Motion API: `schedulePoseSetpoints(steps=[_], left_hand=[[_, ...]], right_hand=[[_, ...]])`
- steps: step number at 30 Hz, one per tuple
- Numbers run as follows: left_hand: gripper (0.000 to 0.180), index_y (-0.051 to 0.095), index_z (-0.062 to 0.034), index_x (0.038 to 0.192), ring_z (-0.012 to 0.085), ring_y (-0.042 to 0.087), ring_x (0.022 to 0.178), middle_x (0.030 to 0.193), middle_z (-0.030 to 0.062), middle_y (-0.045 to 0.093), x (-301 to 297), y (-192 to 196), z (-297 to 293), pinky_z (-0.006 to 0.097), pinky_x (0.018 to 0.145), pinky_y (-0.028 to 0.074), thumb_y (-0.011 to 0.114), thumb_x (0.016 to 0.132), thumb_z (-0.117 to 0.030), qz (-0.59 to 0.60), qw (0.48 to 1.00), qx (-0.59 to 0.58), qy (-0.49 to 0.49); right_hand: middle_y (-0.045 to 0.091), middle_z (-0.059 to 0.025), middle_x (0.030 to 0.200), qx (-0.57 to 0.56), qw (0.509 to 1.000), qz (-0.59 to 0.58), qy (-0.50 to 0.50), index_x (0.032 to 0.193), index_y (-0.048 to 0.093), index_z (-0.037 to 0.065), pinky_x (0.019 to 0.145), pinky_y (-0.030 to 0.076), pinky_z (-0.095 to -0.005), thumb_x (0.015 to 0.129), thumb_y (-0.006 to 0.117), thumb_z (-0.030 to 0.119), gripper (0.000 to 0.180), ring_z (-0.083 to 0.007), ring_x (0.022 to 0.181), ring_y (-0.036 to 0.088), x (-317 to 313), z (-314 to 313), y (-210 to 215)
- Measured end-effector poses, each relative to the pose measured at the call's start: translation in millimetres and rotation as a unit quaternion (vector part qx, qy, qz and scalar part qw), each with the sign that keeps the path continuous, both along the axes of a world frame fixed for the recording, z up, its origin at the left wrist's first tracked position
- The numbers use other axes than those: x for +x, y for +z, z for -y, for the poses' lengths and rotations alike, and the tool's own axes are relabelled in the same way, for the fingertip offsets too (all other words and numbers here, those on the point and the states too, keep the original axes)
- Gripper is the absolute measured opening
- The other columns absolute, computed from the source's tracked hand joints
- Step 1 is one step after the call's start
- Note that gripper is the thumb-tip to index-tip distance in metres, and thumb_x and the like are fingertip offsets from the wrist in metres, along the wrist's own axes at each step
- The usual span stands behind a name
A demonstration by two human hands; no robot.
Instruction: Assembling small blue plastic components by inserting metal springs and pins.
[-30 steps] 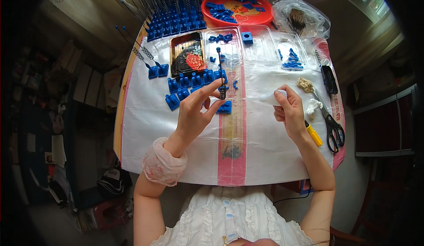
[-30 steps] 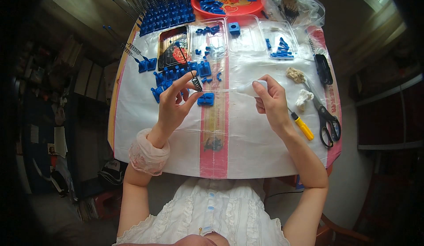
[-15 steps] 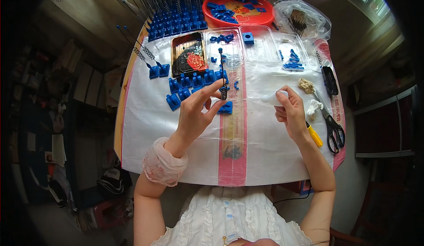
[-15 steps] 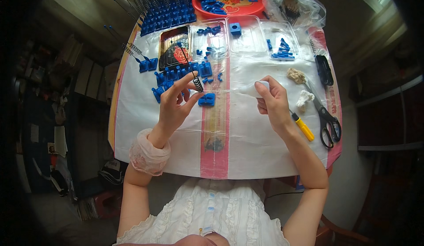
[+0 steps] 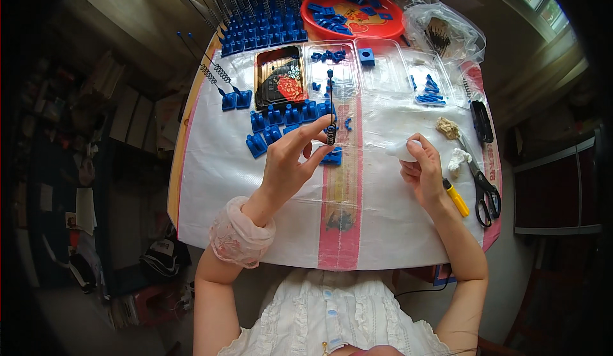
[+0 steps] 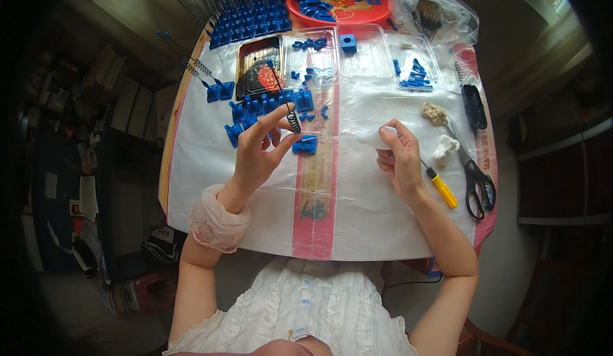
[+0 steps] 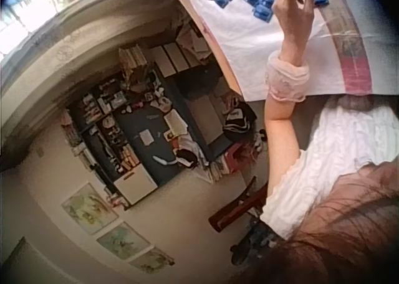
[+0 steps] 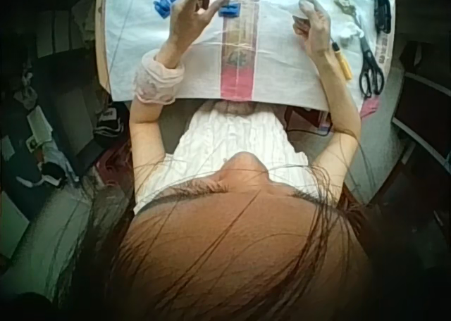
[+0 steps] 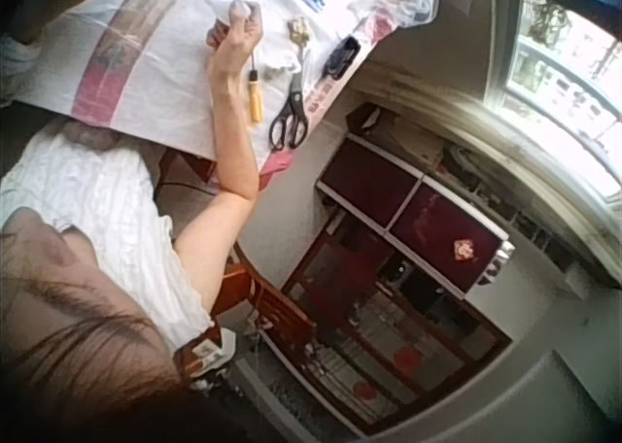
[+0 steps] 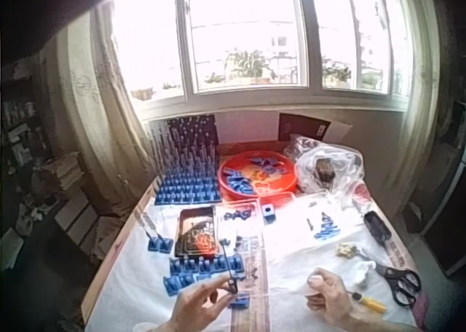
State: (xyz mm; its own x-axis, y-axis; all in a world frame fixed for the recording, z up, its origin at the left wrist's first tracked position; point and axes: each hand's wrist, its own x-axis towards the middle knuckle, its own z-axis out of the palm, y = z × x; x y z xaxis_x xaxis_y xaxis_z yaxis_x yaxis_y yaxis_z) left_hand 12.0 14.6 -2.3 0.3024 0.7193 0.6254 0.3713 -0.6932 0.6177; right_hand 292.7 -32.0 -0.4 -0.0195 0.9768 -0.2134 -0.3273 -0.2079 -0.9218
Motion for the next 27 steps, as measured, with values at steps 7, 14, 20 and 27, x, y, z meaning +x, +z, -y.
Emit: schedulePoseSetpoints(steps=[7,14,20,27], left_hand=[[0.07,0.057,-0.0193,0.141,0.0044,0.05,0.059,0.093,-0.0003,0.074,-0.1,0.0,0.2,0.019,0.047,0.035,0.085,0.079,-0.005,-0.001,1.0,-0.001,0.0],[0.069,0.057,-0.0194,0.141,0.0045,0.05,0.059,0.093,-0.0004,0.074,-0.3,-0.6,0.3,0.019,0.047,0.034,0.085,0.079,-0.005,0.0,1.0,-0.004,0.0],[0.068,0.057,-0.0192,0.14,0.0045,0.05,0.058,0.092,-0.0003,0.074,-0.2,-0.4,0.4,0.019,0.047,0.035,0.085,0.079,-0.006,-0.001,1.0,0.001,0.004],[0.069,0.057,-0.0192,0.141,0.0045,0.05,0.058,0.092,-0.0004,0.074,-0.2,-0.2,0.6,0.019,0.047,0.035,0.085,0.08,-0.006,-0.002,1.0,-0.001,0.002]], right_hand=[[0.038,0.0099,0.064,0.042,0.999,0.007,-0.02,0.095,0.054,0.013,0.047,0.02,-0.0207,0.1,0.062,0.026,0.015,-0.0003,0.051,0.025,-3.5,1.6,-6.8],[0.039,0.0101,0.064,0.038,0.999,0.014,-0.022,0.094,0.054,0.013,0.047,0.019,-0.0207,0.1,0.061,0.024,0.015,0.0001,0.051,0.025,-6.8,1.4,-6.3],[0.039,0.01,0.064,0.036,0.999,0.016,-0.016,0.095,0.054,0.013,0.047,0.019,-0.0207,0.1,0.061,0.024,0.014,0.0001,0.051,0.025,-6.3,0.0,-8.2],[0.039,0.01,0.064,0.032,0.999,0.017,-0.023,0.095,0.054,0.013,0.047,0.02,-0.0205,0.1,0.061,0.025,0.015,0.0001,0.051,0.026,-4.0,-0.7,-7.7]])
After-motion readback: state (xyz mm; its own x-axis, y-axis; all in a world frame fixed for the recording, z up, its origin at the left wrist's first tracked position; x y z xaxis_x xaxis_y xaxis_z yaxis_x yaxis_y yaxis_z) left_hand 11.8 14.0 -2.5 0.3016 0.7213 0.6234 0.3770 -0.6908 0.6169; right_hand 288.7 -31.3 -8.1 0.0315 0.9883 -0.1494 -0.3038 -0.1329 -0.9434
